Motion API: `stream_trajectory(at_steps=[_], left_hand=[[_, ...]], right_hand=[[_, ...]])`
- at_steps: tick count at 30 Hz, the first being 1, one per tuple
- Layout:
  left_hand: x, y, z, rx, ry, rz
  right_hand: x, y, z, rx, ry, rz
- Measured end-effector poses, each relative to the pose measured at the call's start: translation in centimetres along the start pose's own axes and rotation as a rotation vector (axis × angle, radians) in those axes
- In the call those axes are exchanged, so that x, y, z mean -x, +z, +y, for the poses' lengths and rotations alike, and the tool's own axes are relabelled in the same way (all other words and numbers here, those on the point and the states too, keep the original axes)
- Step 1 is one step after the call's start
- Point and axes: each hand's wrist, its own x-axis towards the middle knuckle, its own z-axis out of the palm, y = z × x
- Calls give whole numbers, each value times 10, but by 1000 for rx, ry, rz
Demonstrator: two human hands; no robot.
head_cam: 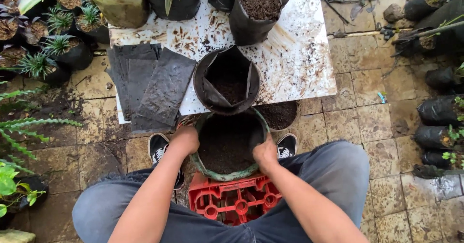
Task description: The person fills black plastic nursery bags with soil using a small trowel. They scoop soil from a large green bucket and pour it into the bags, which are placed on a white table. The person repeatedly fills and adjusts the bags with soil.
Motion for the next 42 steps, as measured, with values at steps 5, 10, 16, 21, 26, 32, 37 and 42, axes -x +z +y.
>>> stream_trajectory(at_steps=[5,10,16,21,26,32,37,42], left_hand=[[-22,13,-11,49,0,54],[-29,22,-15,55,19,93],[-43,29,-18,8,10,91],[-26,18,-12,-80,73,99],[-33,20,-18,-1,44,115],[-40,25,-18,74,1,116],[-24,20,-12,126,19,125],[-24,22,-16,173,12,132]], right_hand=[[16,2,-19,-199,81,-17],[51,-25,-54,-455,124,28],[54,-5,-48,-945,375,-56],[34,20,-30,-992,454,-117],[33,-2,-34,-197,-3,-20],[-36,37,22,500,-741,282],[-103,28,41,827,-1328,346],[-169,67,61,1164,-1169,29]])
